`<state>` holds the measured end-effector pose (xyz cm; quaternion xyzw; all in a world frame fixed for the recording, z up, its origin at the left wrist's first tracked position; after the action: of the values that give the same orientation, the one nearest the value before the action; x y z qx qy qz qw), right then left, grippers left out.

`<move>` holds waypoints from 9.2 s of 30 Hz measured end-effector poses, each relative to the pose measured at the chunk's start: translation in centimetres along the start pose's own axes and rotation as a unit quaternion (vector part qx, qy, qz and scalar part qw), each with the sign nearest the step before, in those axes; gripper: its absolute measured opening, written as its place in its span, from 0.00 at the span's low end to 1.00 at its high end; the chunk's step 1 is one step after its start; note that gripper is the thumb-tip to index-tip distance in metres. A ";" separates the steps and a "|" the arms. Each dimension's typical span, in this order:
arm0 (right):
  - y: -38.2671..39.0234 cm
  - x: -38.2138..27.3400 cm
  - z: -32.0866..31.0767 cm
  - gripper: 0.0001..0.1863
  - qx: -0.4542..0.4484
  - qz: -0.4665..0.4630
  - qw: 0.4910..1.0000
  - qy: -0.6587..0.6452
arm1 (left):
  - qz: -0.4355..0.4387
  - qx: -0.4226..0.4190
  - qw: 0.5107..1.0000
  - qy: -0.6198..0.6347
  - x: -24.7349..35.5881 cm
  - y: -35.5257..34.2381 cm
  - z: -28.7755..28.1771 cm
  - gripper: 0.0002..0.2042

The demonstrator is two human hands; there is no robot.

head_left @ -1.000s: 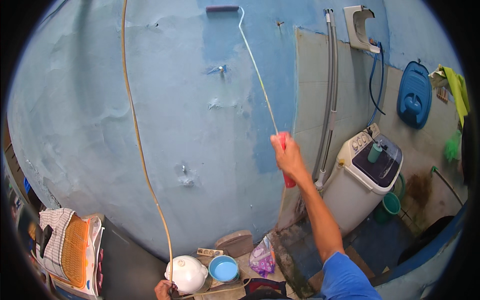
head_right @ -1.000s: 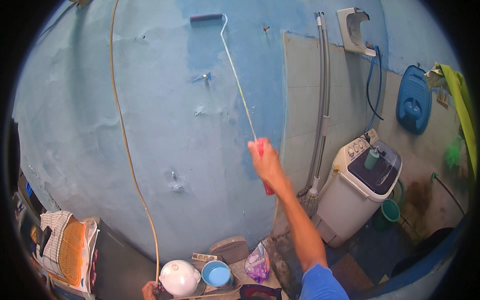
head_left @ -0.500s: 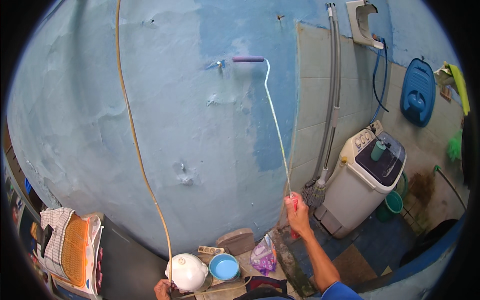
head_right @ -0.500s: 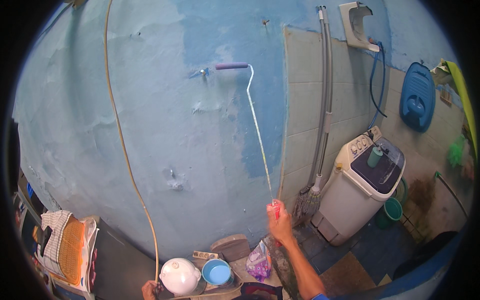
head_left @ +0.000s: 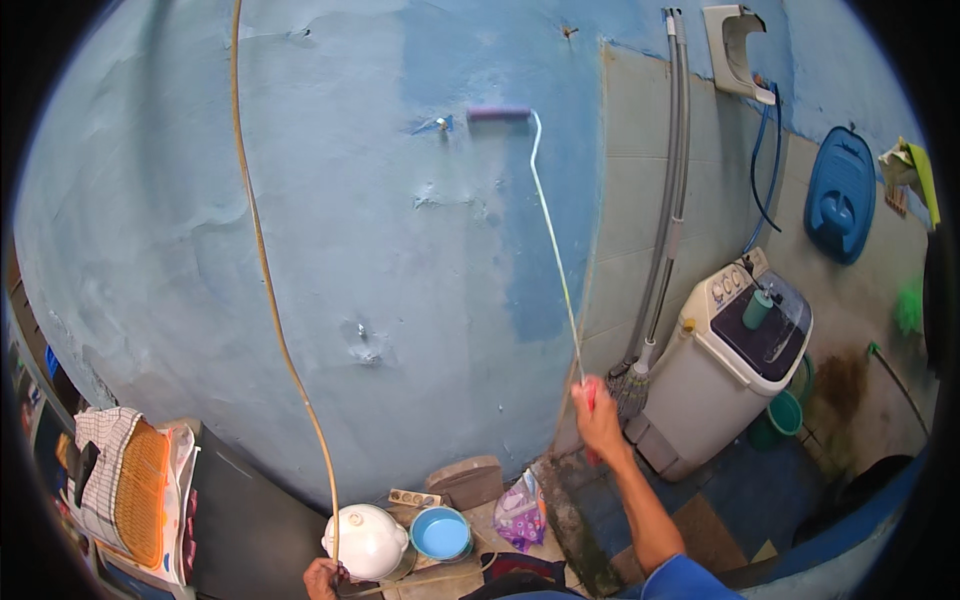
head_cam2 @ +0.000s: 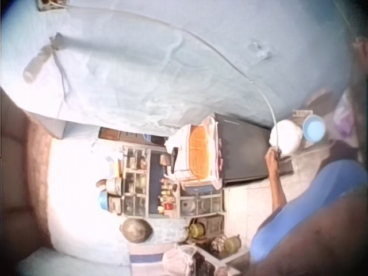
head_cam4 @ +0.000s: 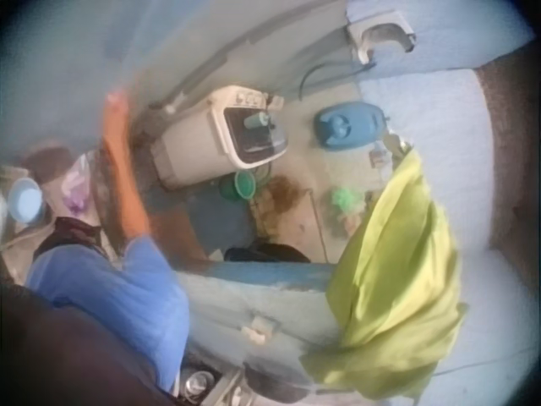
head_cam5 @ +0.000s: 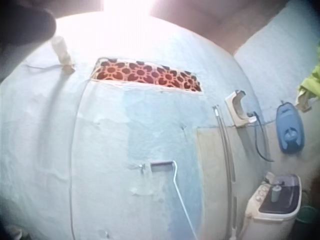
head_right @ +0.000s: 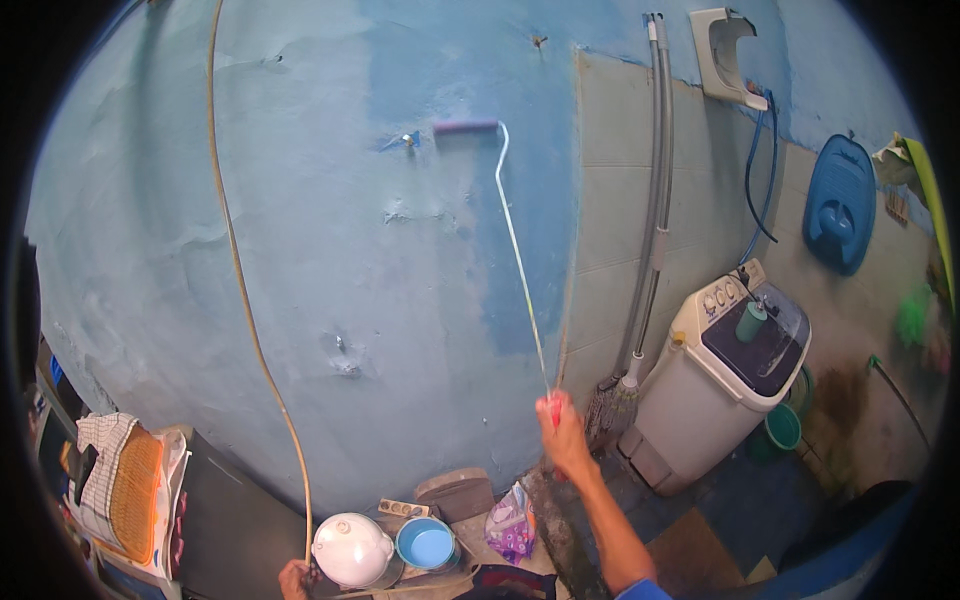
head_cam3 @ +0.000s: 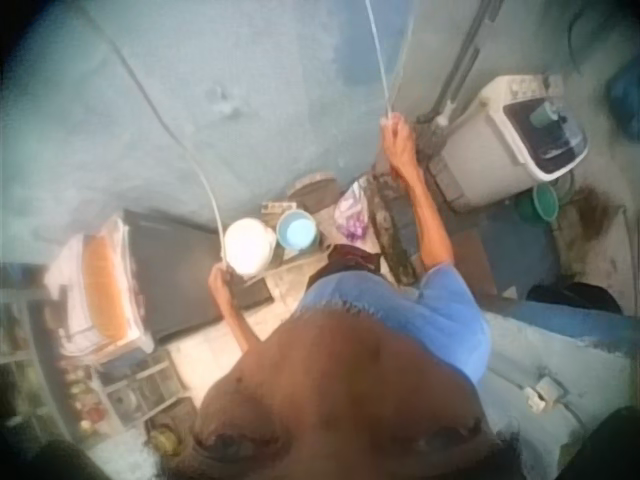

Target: The person paints a wall light blue using a paint roller attached to a long extension pole. They repeatedly dip the roller into a blue bucket and apply paint in vertical strokes across the wall surface.

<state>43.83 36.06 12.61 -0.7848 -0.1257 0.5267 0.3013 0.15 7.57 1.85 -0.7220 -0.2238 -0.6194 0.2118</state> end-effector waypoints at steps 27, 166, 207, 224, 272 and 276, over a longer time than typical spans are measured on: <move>1.3 -0.4 -1.0 0.18 -0.001 0.061 0.998 -0.002 | -0.017 0.038 0.999 0.011 -0.7 1.8 -0.9 0.14; 31.9 29.4 1.7 0.16 -0.131 0.353 0.909 0.180 | -0.093 0.012 0.993 0.068 0.1 1.8 4.2 0.07; 33.8 18.1 -0.2 0.16 -0.173 0.364 0.892 0.206 | -0.063 -0.010 0.993 0.095 -0.8 2.2 3.7 0.12; 31.2 10.2 -3.8 0.16 -0.493 0.190 0.814 0.242 | -0.087 -0.035 0.989 0.115 -1.7 2.4 0.3 0.05; 34.0 10.7 3.9 0.17 -0.444 0.048 0.805 0.390 | -0.043 0.005 0.992 0.114 -1.3 0.5 -3.6 0.09; 33.5 8.8 5.0 0.15 -0.527 0.177 0.758 0.340 | -0.070 0.009 0.989 0.128 -1.5 0.4 -3.4 0.07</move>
<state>38.95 15.97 -15.60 -0.9554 -0.1313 0.1193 -0.2360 -2.57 5.16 0.82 -0.6173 -0.2501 -0.7183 0.2012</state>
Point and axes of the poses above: each hand's wrist, its own y-axis away from the middle knuckle, its own z-axis out of the palm, x = y × z, the point moved 5 cm from there along -y, towards the middle knuckle, and after that the axes turned 5 degrees about -y, right-handed, at the moved point
